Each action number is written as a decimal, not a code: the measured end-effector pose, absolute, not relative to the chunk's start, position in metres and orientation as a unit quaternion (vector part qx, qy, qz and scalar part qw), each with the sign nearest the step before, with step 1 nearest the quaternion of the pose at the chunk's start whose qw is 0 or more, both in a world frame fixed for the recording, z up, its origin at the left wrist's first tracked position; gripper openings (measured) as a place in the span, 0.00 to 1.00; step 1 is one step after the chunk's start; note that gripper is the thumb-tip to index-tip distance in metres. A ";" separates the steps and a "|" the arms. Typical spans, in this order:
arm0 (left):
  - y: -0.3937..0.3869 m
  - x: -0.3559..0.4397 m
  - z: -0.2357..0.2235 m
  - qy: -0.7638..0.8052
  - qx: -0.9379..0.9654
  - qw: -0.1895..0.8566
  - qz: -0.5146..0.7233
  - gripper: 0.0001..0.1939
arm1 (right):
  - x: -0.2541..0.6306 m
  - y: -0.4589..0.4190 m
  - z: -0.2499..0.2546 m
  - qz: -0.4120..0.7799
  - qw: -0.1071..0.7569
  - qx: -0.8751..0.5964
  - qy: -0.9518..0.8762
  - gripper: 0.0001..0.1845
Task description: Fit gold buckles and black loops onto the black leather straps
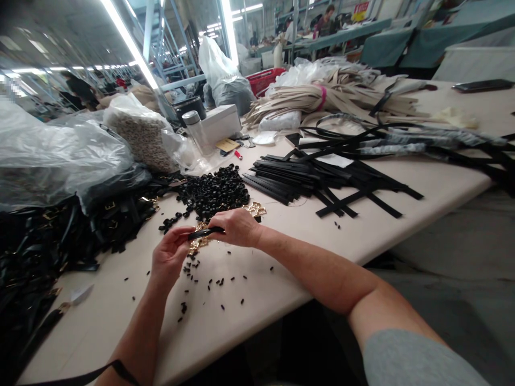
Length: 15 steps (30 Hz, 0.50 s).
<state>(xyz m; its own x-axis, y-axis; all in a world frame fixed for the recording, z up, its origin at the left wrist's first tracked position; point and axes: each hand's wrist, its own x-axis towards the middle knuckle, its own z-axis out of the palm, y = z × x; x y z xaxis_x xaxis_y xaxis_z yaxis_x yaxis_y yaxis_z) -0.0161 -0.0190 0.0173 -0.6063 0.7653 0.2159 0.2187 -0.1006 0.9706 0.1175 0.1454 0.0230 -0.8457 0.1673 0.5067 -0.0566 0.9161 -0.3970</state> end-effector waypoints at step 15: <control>-0.017 -0.011 0.016 0.630 0.269 0.354 0.637 0.23 | 0.116 0.143 0.033 0.220 0.076 -0.081 -0.969 0.15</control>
